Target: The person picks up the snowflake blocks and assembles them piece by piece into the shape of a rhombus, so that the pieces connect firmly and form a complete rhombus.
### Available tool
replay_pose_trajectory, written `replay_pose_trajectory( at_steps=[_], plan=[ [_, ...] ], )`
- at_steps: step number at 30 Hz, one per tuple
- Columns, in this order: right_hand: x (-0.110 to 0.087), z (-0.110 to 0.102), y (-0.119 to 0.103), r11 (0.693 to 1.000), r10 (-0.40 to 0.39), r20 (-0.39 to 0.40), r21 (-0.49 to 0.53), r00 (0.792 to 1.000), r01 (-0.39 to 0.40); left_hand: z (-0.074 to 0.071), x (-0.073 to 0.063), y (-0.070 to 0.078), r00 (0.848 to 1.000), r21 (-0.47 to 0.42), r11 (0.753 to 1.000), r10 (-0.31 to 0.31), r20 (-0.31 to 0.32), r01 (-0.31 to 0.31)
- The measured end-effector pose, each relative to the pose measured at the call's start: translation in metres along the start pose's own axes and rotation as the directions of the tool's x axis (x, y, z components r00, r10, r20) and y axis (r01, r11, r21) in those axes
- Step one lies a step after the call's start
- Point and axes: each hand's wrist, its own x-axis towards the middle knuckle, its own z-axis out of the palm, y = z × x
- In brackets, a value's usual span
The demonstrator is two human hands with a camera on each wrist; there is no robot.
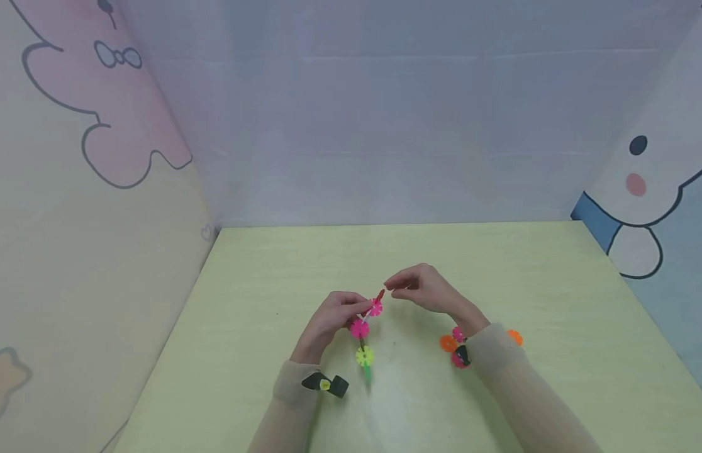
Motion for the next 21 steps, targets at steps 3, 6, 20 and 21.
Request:
replay_pose_trajectory(
  at_steps=[3, 6, 20, 21],
  plan=[
    [-0.007, -0.005, 0.001, 0.997, 0.029, -0.019, -0.067, 0.999, -0.03, -0.001, 0.0, 0.001, 1.0, -0.008, 1.0, -0.008, -0.005, 0.008],
    [-0.015, -0.01, 0.003, 0.989, 0.068, -0.033, -0.126, 0.997, -0.072, -0.003, -0.001, 0.001, 1.0, -0.012, 1.0, -0.006, -0.011, 0.006],
    [-0.06, -0.034, 0.03, 0.94, 0.155, -0.08, -0.293, 0.985, -0.172, -0.004, 0.0, 0.0, 1.0, -0.065, 0.998, 0.002, -0.012, -0.003],
    [-0.063, -0.037, 0.032, 0.936, 0.168, -0.088, -0.297, 0.982, -0.187, -0.004, 0.0, 0.0, 1.0, -0.065, 0.998, 0.002, -0.012, -0.003]
  ],
)
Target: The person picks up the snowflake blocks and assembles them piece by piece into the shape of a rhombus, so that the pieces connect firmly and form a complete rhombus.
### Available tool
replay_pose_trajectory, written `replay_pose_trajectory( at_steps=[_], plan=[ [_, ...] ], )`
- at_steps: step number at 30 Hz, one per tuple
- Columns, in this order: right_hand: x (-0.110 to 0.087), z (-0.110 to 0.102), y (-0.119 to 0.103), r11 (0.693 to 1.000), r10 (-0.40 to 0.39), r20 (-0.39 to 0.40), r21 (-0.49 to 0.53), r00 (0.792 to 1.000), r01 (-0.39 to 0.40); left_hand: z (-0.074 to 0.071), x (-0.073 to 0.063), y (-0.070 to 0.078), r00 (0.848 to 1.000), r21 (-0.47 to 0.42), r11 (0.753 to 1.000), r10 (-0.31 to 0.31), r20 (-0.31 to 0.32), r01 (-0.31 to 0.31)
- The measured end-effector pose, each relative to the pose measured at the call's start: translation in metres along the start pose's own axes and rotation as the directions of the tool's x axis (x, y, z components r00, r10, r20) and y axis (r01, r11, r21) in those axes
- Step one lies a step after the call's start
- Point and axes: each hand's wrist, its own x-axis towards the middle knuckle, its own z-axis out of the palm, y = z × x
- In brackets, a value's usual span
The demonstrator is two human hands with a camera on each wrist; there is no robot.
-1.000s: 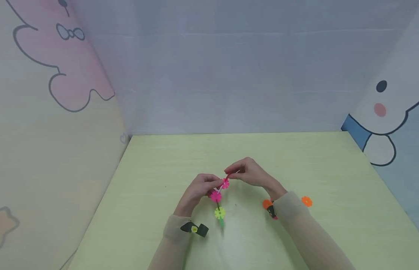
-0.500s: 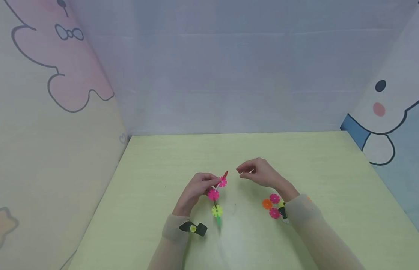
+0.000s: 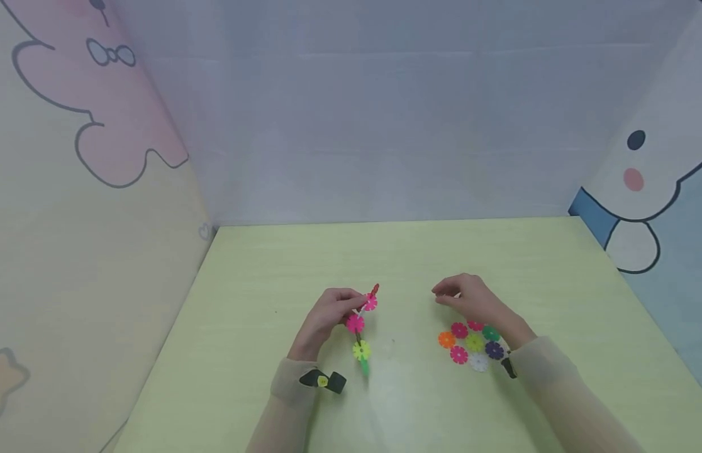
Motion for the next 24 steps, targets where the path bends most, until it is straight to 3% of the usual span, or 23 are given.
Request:
replay_pose_trajectory(
  at_steps=[13, 24],
  plan=[
    [-0.039, -0.02, 0.038, 0.991, 0.106, 0.005, -0.086, 0.994, -0.105, -0.002, 0.0, 0.0, 1.0, 0.0, 1.0, -0.001, -0.026, 0.001],
    [-0.07, -0.026, 0.057, 0.989, 0.113, 0.032, -0.1, 0.993, -0.109, -0.005, -0.002, 0.001, 0.999, 0.008, 1.0, -0.005, -0.032, 0.005]
  ],
)
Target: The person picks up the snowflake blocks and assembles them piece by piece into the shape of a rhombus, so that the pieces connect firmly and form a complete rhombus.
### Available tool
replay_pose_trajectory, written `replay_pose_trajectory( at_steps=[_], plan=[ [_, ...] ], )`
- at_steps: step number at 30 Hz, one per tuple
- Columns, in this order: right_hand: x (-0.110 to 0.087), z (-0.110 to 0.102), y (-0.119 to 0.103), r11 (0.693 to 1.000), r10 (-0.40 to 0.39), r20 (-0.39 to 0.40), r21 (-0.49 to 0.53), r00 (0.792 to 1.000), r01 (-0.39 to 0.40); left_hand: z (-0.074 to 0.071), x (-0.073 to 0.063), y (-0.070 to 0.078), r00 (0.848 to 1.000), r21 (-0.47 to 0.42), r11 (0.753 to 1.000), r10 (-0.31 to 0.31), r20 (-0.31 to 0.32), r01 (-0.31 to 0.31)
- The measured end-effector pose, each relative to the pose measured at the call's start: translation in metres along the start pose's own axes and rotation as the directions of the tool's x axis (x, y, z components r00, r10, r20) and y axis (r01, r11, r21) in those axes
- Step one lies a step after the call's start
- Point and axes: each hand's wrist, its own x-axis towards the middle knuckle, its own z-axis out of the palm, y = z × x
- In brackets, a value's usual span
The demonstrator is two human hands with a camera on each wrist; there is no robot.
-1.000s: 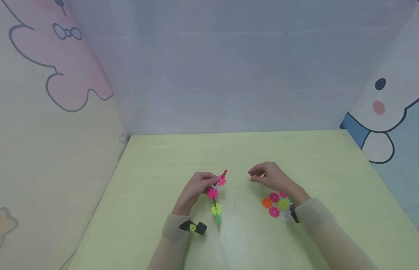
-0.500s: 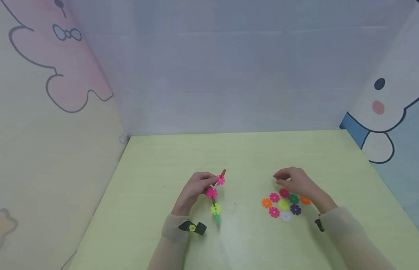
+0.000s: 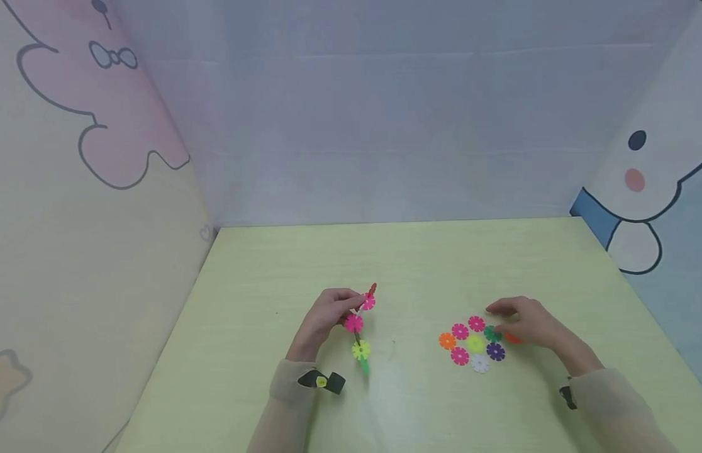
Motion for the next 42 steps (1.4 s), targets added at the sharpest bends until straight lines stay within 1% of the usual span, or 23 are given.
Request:
replay_pose_trajectory(
  at_steps=[2, 7, 15, 20, 25, 28, 32, 37, 40, 42],
  plan=[
    [-0.004, -0.003, 0.002, 1.0, 0.011, 0.023, -0.004, 1.0, -0.011, 0.0, 0.0, 0.0, 1.0, 0.0, 1.0, 0.003, 0.0, -0.003],
    [-0.01, -0.007, 0.01, 0.997, 0.079, 0.074, -0.013, 0.994, -0.078, 0.001, 0.0, 0.0, 1.0, 0.002, 1.0, 0.0, 0.001, 0.0],
    [-0.01, -0.007, 0.018, 0.987, 0.157, 0.08, -0.032, 0.984, -0.154, 0.002, 0.0, 0.0, 1.0, -0.007, 1.0, -0.009, -0.001, 0.009],
    [-0.009, -0.007, 0.021, 0.984, 0.175, 0.077, -0.036, 0.982, -0.172, 0.002, 0.0, 0.0, 1.0, 0.0, 1.0, -0.009, -0.008, 0.009],
    [-0.008, -0.007, 0.023, 0.985, 0.171, 0.017, -0.032, 0.985, -0.171, 0.002, 0.0, -0.001, 1.0, 0.001, 1.0, -0.01, -0.003, 0.01],
    [-0.004, -0.007, 0.024, 0.985, 0.166, -0.041, -0.029, 0.985, -0.168, 0.002, 0.0, -0.001, 1.0, -0.001, 1.0, -0.007, 0.001, 0.007],
    [0.004, -0.006, 0.021, 0.987, 0.158, -0.093, -0.008, 0.983, -0.16, 0.003, 0.0, -0.002, 1.0, -0.007, 1.0, -0.001, 0.005, 0.001],
    [0.014, -0.005, 0.002, 0.992, 0.124, -0.171, 0.057, 0.977, -0.116, 0.003, 0.001, -0.003, 1.0, -0.02, 1.0, 0.007, 0.013, -0.007],
    [0.022, -0.001, -0.012, 0.99, 0.115, -0.23, 0.112, 0.966, -0.091, 0.003, 0.001, -0.002, 1.0, -0.022, 1.0, 0.009, 0.023, -0.008],
    [0.028, 0.003, -0.021, 0.982, 0.123, -0.251, 0.168, 0.96, -0.082, 0.003, 0.001, -0.002, 1.0, -0.013, 1.0, 0.01, 0.025, -0.01]
  ],
)
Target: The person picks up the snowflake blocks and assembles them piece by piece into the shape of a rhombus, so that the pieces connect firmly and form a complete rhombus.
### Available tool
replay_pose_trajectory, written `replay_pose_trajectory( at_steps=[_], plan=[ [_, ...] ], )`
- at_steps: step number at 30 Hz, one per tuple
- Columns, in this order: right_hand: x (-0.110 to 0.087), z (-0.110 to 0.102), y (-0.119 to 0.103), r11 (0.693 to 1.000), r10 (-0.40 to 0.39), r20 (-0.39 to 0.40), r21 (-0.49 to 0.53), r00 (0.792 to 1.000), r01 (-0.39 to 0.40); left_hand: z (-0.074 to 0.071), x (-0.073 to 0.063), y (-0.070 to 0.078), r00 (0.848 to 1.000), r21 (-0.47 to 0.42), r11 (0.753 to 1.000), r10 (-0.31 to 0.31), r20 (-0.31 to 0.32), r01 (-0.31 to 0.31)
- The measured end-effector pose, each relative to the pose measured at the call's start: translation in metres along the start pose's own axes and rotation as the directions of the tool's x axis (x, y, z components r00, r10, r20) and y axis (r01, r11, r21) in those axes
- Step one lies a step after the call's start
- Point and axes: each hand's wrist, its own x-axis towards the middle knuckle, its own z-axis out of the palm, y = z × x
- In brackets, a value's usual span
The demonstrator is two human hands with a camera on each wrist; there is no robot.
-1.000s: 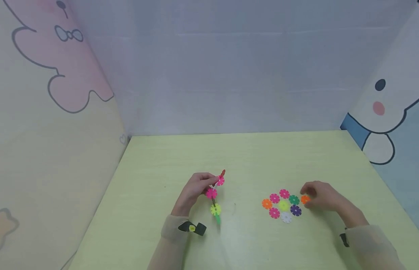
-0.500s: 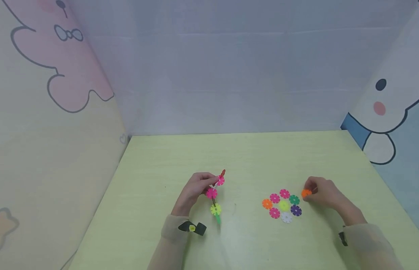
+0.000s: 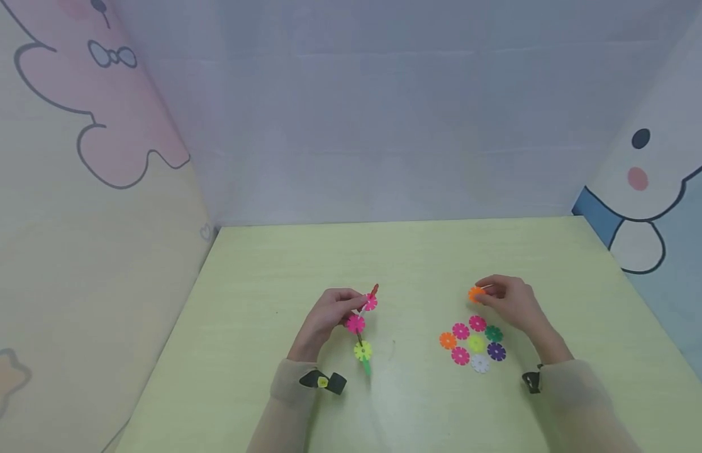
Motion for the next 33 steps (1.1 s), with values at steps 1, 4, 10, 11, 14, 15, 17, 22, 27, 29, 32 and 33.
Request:
replay_pose_trajectory(
  at_steps=[1, 4, 10, 11, 14, 15, 17, 22, 27, 29, 32, 33],
  plan=[
    [0.002, 0.003, -0.005, 0.999, 0.004, -0.002, 0.036, 1.0, -0.004, 0.0, 0.0, 0.0, 1.0, 0.001, 1.0, -0.001, 0.001, 0.001],
    [0.01, 0.014, -0.017, 0.99, 0.009, 0.011, 0.142, 1.0, -0.01, 0.001, 0.0, 0.0, 1.0, 0.001, 1.0, -0.009, 0.002, 0.009],
    [0.023, 0.032, -0.037, 0.964, -0.001, 0.064, 0.267, 0.998, -0.017, 0.0, 0.001, 0.0, 1.0, 0.018, 1.0, -0.012, -0.008, 0.012],
    [0.024, 0.034, -0.04, 0.961, -0.011, 0.066, 0.277, 0.998, -0.008, 0.0, 0.001, -0.001, 1.0, 0.022, 1.0, -0.011, -0.008, 0.011],
    [0.029, 0.041, -0.049, 0.949, -0.037, 0.068, 0.315, 0.997, 0.013, 0.0, 0.001, -0.001, 1.0, 0.025, 1.0, -0.011, -0.005, 0.011],
    [0.031, 0.043, -0.052, 0.945, -0.043, 0.07, 0.326, 0.997, 0.018, 0.0, 0.001, -0.001, 1.0, 0.026, 1.0, -0.011, -0.003, 0.011],
    [0.033, 0.048, -0.06, 0.939, -0.049, 0.076, 0.343, 0.996, 0.02, 0.0, 0.001, -0.001, 1.0, 0.024, 1.0, -0.012, -0.001, 0.012],
    [0.039, 0.058, -0.077, 0.914, -0.038, 0.106, 0.406, 0.994, -0.009, 0.0, 0.001, -0.001, 1.0, 0.016, 1.0, -0.003, 0.003, 0.003],
    [0.042, 0.065, -0.087, 0.892, -0.051, 0.124, 0.452, 0.991, -0.011, 0.001, 0.001, 0.0, 1.0, 0.02, 1.0, 0.006, 0.006, -0.006],
    [0.043, 0.067, -0.09, 0.888, -0.05, 0.125, 0.459, 0.991, -0.013, 0.002, 0.0, 0.001, 1.0, 0.02, 1.0, 0.004, 0.006, -0.004],
    [0.044, 0.069, -0.093, 0.882, -0.059, 0.129, 0.471, 0.99, -0.009, 0.003, 0.0, 0.002, 1.0, 0.029, 1.0, -0.005, 0.005, 0.005],
    [0.044, 0.07, -0.095, 0.876, -0.059, 0.13, 0.482, 0.99, -0.011, 0.003, 0.0, 0.002, 1.0, 0.033, 0.999, -0.008, 0.003, 0.008]
  ],
)
